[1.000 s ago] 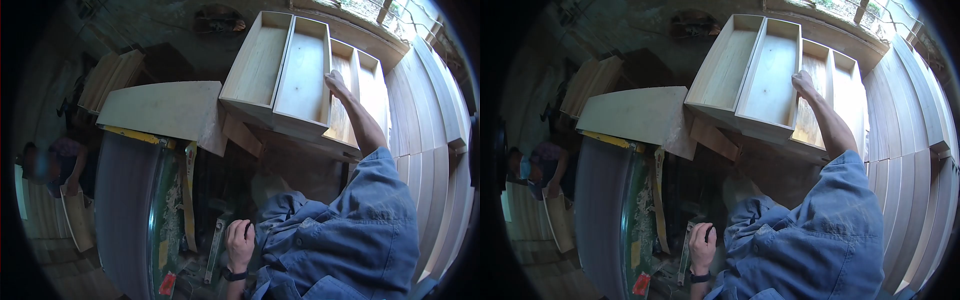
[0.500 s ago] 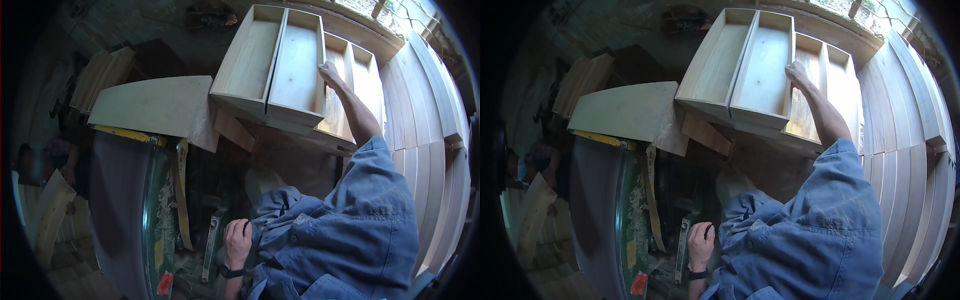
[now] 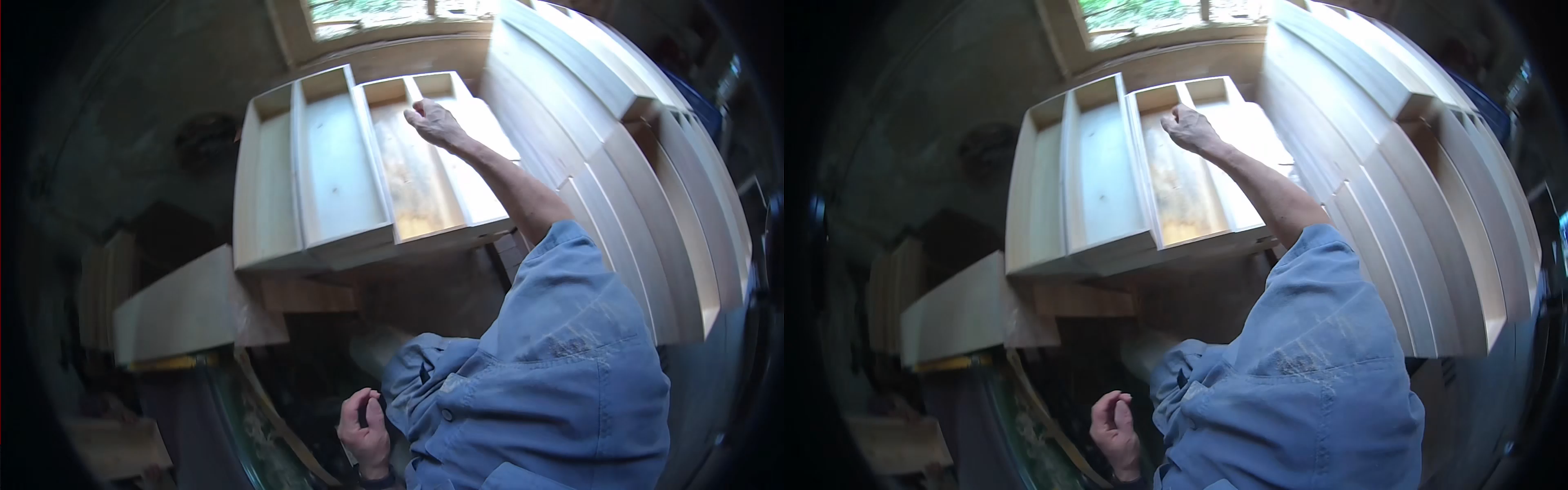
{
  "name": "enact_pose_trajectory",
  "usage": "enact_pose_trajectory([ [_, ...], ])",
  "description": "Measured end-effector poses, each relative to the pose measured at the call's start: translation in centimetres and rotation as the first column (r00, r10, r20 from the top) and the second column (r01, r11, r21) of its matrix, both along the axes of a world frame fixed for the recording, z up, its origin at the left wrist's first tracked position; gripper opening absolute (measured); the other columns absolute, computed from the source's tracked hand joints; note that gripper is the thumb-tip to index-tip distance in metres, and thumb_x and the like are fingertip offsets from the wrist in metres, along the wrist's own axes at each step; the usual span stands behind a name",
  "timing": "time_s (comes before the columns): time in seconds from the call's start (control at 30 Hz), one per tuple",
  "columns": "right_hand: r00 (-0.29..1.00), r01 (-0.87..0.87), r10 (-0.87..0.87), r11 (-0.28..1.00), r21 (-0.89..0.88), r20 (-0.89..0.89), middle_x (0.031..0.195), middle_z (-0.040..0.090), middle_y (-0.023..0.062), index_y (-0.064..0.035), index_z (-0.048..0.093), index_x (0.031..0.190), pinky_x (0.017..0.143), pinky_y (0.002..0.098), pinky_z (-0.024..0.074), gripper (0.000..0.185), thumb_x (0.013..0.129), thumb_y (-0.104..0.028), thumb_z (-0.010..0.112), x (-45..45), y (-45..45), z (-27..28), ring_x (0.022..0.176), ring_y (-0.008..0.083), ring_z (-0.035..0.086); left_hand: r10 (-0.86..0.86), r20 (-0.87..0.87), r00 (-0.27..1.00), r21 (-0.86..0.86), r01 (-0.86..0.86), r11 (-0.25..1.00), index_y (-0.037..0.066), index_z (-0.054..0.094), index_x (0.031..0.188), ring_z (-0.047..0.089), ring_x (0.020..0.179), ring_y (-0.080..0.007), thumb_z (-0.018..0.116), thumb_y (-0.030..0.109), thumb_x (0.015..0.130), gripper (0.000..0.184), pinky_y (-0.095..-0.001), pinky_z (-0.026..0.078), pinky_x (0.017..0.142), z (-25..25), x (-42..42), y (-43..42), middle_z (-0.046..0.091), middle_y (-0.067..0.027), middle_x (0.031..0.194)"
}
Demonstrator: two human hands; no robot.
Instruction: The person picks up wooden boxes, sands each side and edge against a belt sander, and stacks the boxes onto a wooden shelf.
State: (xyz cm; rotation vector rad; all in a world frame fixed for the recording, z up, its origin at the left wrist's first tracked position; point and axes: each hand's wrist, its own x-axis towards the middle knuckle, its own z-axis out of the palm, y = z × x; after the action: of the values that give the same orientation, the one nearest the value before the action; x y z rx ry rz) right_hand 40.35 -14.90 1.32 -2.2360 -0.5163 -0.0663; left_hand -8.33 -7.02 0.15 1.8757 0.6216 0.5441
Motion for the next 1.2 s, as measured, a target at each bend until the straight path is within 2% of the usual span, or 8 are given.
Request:
enact_pose_trajectory([
  [0.17, 0.737, 0.409, -0.332, 0.913, 0.003, 0.589, 0.107, 0.054, 0.0204, -0.0009, 0.048, 0.110, 0.083, 0.0400, 0.0432, 0.045, 0.079, -0.033, 0.054, 2.7, -16.3, 8.5, 0.096, 0.0338, 0.054, -0.738, 0.422, 0.526, 0.272, 0.703, 0.657, -0.003, 0.042, 0.113, 0.057, 0.071, -0.0286, 0.050, 0.018, 0.086, 0.035, -0.0396, 0.047, 0.065, 13.7, 8.1, -0.4, 0.057, -0.0213, 0.079],
  [0.2, 0.611, 0.551, -0.372, 0.834, -0.038, 0.698, 0.106, 0.054, 0.0194, -0.0019, 0.048, 0.111, 0.082, 0.0398, 0.0435, 0.046, 0.078, -0.033, 0.055, 3.6, -20.1, 9.4, 0.096, 0.0329, 0.054, -0.538, 0.784, 0.309, 0.297, 0.575, 0.762, -0.001, 0.037, 0.115, 0.057, 0.060, -0.0267, 0.048, 0.017, 0.087, 0.035, -0.0376, 0.047, 0.055, 13.9, 9.9, -3.4, 0.057, -0.0203, 0.074],
  [0.37, 0.535, 0.823, -0.463, 0.472, -0.314, 0.707, 0.107, 0.053, 0.0156, -0.0046, 0.046, 0.110, 0.083, 0.0403, 0.0420, 0.047, 0.077, -0.036, 0.057, 6.2, -30.4, 11.4, 0.101, 0.0296, 0.051, -0.659, 0.743, -0.117, 0.461, 0.804, 0.377, 0.010, 0.045, 0.107, 0.059, 0.062, -0.0265, 0.047, 0.014, 0.087, 0.020, -0.0338, 0.044, 0.052, 18.1, 14.9, -3.7, 0.059, -0.0132, 0.078],
  [0.7, 0.752, 0.638, -0.522, 0.424, -0.643, 0.402, 0.109, 0.057, 0.0154, -0.0063, 0.058, 0.105, 0.081, 0.0420, 0.0423, 0.049, 0.085, -0.044, 0.034, 23.8, -43.6, 8.1, 0.099, 0.0332, 0.055, -0.593, 0.780, 0.201, 0.420, 0.535, 0.733, 0.004, 0.049, 0.089, 0.060, 0.063, -0.0239, 0.053, 0.012, 0.083, 0.010, -0.0293, 0.046, 0.054, 19.2, 14.1, -0.5, 0.058, -0.0148, 0.081],
  [0.9, 0.533, 0.834, -0.649, 0.293, -0.468, 0.543, 0.105, 0.059, 0.0142, -0.0069, 0.058, 0.106, 0.081, 0.0399, 0.0423, 0.053, 0.085, -0.050, 0.034, 16.5, -41.2, 12.6, 0.096, 0.0328, 0.055, -0.323, 0.903, 0.282, 0.225, 0.329, 0.917, 0.006, 0.051, 0.092, 0.063, 0.075, -0.0270, 0.053, 0.011, 0.084, 0.010, -0.0309, 0.048, 0.062, 17.9, 9.1, -3.0, 0.061, -0.0148, 0.090],
  [1.03, 0.516, 0.857, -0.631, 0.382, -0.346, 0.579, 0.104, 0.059, 0.0139, -0.0067, 0.058, 0.106, 0.081, 0.0389, 0.0424, 0.054, 0.085, -0.051, 0.034, 14.8, -39.4, 14.1, 0.096, 0.0319, 0.055, -0.102, 0.944, 0.312, 0.039, 0.202, 0.979, 0.012, 0.051, 0.097, 0.062, 0.087, -0.0262, 0.054, 0.011, 0.083, 0.014, -0.0395, 0.036, 0.089, 17.7, 5.5, -4.7, 0.061, -0.0100, 0.095],
  [1.17, 0.599, 0.747, -0.580, 0.653, -0.126, 0.552, 0.103, 0.060, 0.0135, -0.0065, 0.058, 0.107, 0.080, 0.0379, 0.0425, 0.055, 0.084, -0.052, 0.035, 13.4, -33.6, 14.9, 0.095, 0.0311, 0.055, -0.726, 0.597, 0.342, 0.456, 0.600, 0.658, 0.014, 0.046, 0.109, 0.051, 0.106, -0.0332, 0.052, 0.025, 0.085, 0.026, -0.0426, 0.027, 0.096, 17.3, 0.5, 0.4, 0.055, -0.0091, 0.113],
  [1.2, 0.655, 0.662, -0.537, 0.747, -0.060, 0.531, 0.103, 0.060, 0.0134, -0.0065, 0.058, 0.107, 0.080, 0.0376, 0.0425, 0.056, 0.084, -0.052, 0.035, 12.6, -31.1, 14.8, 0.095, 0.0309, 0.055, -0.487, 0.747, 0.452, 0.408, 0.266, 0.873, 0.011, 0.047, 0.104, 0.050, 0.088, -0.0279, 0.050, 0.023, 0.086, 0.022, -0.0383, 0.031, 0.082, 16.4, 1.0, -1.1, 0.053, -0.0077, 0.096],
])
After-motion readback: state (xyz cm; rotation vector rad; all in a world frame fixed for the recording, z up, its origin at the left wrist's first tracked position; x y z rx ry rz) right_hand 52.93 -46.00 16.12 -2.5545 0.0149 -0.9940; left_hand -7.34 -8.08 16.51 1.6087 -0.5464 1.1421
